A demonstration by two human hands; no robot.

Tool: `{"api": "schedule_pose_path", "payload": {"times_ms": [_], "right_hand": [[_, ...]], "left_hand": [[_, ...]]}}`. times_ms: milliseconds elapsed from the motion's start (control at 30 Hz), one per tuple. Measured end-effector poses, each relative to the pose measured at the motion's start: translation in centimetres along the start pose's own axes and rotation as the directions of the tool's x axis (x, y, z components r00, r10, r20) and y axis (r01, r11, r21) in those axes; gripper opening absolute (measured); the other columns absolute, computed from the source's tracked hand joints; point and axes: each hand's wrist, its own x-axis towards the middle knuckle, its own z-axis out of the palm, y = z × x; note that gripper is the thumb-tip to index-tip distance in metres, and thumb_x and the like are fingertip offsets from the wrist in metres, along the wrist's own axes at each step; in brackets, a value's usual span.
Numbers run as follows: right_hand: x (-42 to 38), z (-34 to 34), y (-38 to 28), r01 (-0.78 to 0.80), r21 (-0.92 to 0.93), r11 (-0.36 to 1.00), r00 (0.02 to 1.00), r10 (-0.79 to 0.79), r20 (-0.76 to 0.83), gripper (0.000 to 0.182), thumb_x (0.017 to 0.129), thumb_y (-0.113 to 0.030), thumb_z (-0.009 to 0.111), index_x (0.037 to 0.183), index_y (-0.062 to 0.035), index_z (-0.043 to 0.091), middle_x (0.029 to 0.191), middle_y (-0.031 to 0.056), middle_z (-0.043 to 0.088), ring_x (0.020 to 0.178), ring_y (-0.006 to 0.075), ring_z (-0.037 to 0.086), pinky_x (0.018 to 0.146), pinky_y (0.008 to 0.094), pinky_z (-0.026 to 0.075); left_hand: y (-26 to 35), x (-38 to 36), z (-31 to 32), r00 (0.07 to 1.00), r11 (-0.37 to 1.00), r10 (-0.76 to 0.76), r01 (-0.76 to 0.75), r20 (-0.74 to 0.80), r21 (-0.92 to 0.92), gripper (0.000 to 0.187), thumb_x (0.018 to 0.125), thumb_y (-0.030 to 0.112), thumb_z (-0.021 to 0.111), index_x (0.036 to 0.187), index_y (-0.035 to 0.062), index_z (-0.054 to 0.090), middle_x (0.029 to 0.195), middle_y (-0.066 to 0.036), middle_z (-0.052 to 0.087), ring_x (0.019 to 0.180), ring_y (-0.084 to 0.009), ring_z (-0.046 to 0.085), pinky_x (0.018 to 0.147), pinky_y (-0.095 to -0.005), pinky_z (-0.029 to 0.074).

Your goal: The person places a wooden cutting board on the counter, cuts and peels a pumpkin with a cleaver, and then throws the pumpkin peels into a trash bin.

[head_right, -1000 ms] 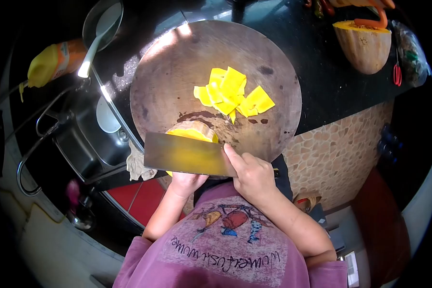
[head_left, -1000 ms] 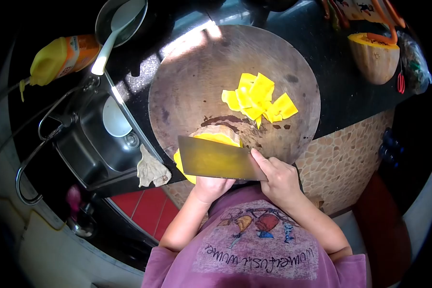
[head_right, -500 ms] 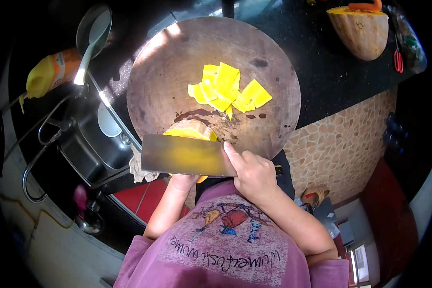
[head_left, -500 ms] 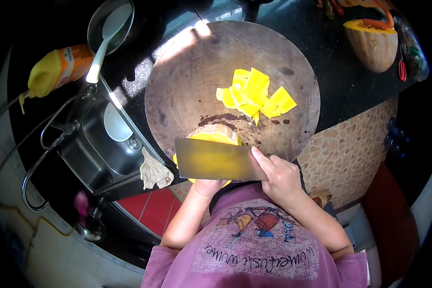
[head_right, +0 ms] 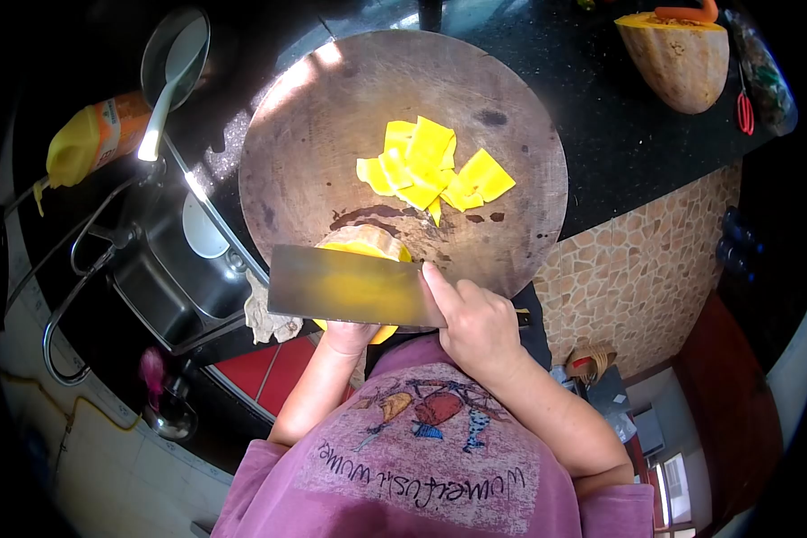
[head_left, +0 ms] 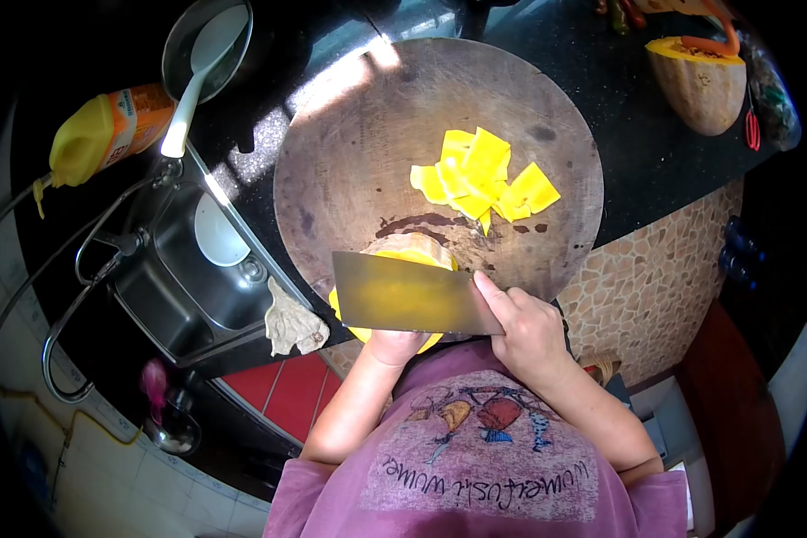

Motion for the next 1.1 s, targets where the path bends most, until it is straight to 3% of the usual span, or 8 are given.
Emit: {"api": "schedule_pose_path", "payload": {"times_ms": [100, 400, 500, 733, 833, 900, 1000, 1100], "right_hand": [[0.4, 0.4, -0.1, -0.001, 0.012, 1.0, 1.0, 0.001, 0.016, 0.058, 0.07, -0.002, 0.064, 0.128, -0.0085, 0.062, 0.07, 0.01, 0.053, 0.057, 0.0287, 0.059, 0.055, 0.0401, 0.051], [0.6, 1.1, -0.3, 0.0, 0.054, 0.999, 1.0, 0.0, -0.001, 0.058, 0.072, -0.006, 0.065, 0.129, -0.0072, 0.06, 0.073, 0.0112, 0.057, 0.063, 0.03, 0.062, 0.06, 0.0412, 0.053], [-1.7, 0.8, 1.4, -0.141, 0.039, 0.989, 0.987, 0.138, 0.079, 0.059, 0.07, -0.003, 0.064, 0.129, -0.0065, 0.059, 0.078, 0.014, 0.06, 0.067, 0.0327, 0.065, 0.063, 0.0424, 0.054], [-1.3, 1.6, 0.8, -0.212, 0.045, 0.976, 0.971, 0.205, 0.126, 0.062, 0.07, 0.0, 0.063, 0.132, -0.009, 0.057, 0.081, 0.0158, 0.063, 0.069, 0.0365, 0.064, 0.067, 0.0451, 0.054], [-0.9, 1.9, 0.2, -0.231, 0.036, 0.972, 0.967, 0.226, 0.114, 0.059, 0.071, -0.003, 0.064, 0.13, -0.0056, 0.058, 0.079, 0.0159, 0.062, 0.067, 0.0359, 0.064, 0.065, 0.0439, 0.054], [0.3, 2.0, -0.4, -0.213, 0.026, 0.977, 0.973, 0.21, 0.096, 0.056, 0.072, -0.006, 0.064, 0.128, -0.0022, 0.058, 0.077, 0.0155, 0.062, 0.065, 0.0349, 0.064, 0.063, 0.0425, 0.055], [3.3, 2.1, -1.7, -0.259, 0.038, 0.965, 0.957, 0.251, 0.146, 0.031, 0.081, -0.01, 0.057, 0.109, 0.0025, 0.063, 0.074, 0.0196, 0.067, 0.065, 0.0376, 0.067, 0.062, 0.0462, 0.055], [4.7, 0.9, -1.8, -0.29, 0.048, 0.956, 0.935, 0.272, 0.226, 0.023, 0.08, -0.009, 0.057, 0.099, 0.0008, 0.065, 0.073, 0.0214, 0.067, 0.068, 0.038, 0.068, 0.063, 0.0474, 0.054]], "left_hand": [[0.8, 1.1, 0.0, 0.995, 0.987, 0.074, -0.063, -0.067, 0.15, 0.032, 0.075, 0.006, 0.077, 0.106, 0.0071, 0.069, 0.101, -0.008, 0.068, 0.092, -0.0279, 0.065, 0.084, -0.0406, 0.051], [0.6, 1.3, 0.0, 0.997, 0.98, 0.073, -0.068, -0.021, 0.187, 0.03, 0.067, 0.002, 0.079, 0.096, 0.0081, 0.071, 0.093, -0.008, 0.068, 0.086, -0.0285, 0.066, 0.079, -0.0407, 0.052], [0.6, 1.3, 0.4, 0.996, 0.995, 0.046, -0.038, -0.083, 0.093, 0.029, 0.067, 0.0, 0.077, 0.095, 0.0073, 0.071, 0.092, -0.008, 0.068, 0.086, -0.0286, 0.065, 0.081, -0.0406, 0.051], [0.6, 0.9, 0.5, 0.999, 0.997, 0.03, -0.027, -0.04, 0.079, 0.028, 0.067, 0.001, 0.077, 0.093, 0.0064, 0.07, 0.095, -0.008, 0.067, 0.09, -0.0312, 0.064, 0.085, -0.0432, 0.049], [0.9, 0.9, 0.6, 0.965, 0.952, -0.264, 0.262, 0.012, -0.16, 0.028, 0.066, 0.0, 0.076, 0.093, 0.0061, 0.07, 0.097, -0.008, 0.066, 0.094, -0.0315, 0.063, 0.087, -0.0416, 0.048], [1.7, 2.6, -0.2, 0.992, 0.948, 0.124, -0.11, -0.028, 0.299, 0.028, 0.064, 0.0, 0.077, 0.091, 0.0062, 0.07, 0.095, -0.007, 0.065, 0.095, -0.0293, 0.061, 0.086, -0.0394, 0.047], [1.2, 2.0, -0.4, 0.995, 0.963, 0.102, -0.104, 0.02, 0.248, 0.027, 0.064, 0.001, 0.078, 0.088, 0.0069, 0.069, 0.093, -0.005, 0.064, 0.091, -0.0264, 0.058, 0.082, -0.0376, 0.046], [1.1, 2.4, -0.3, 0.992, 0.967, 0.126, -0.126, 0.014, 0.223, 0.025, 0.065, 0.002, 0.08, 0.087, 0.0075, 0.069, 0.092, -0.004, 0.063, 0.086, -0.0245, 0.056, 0.079, -0.0359, 0.046]]}}
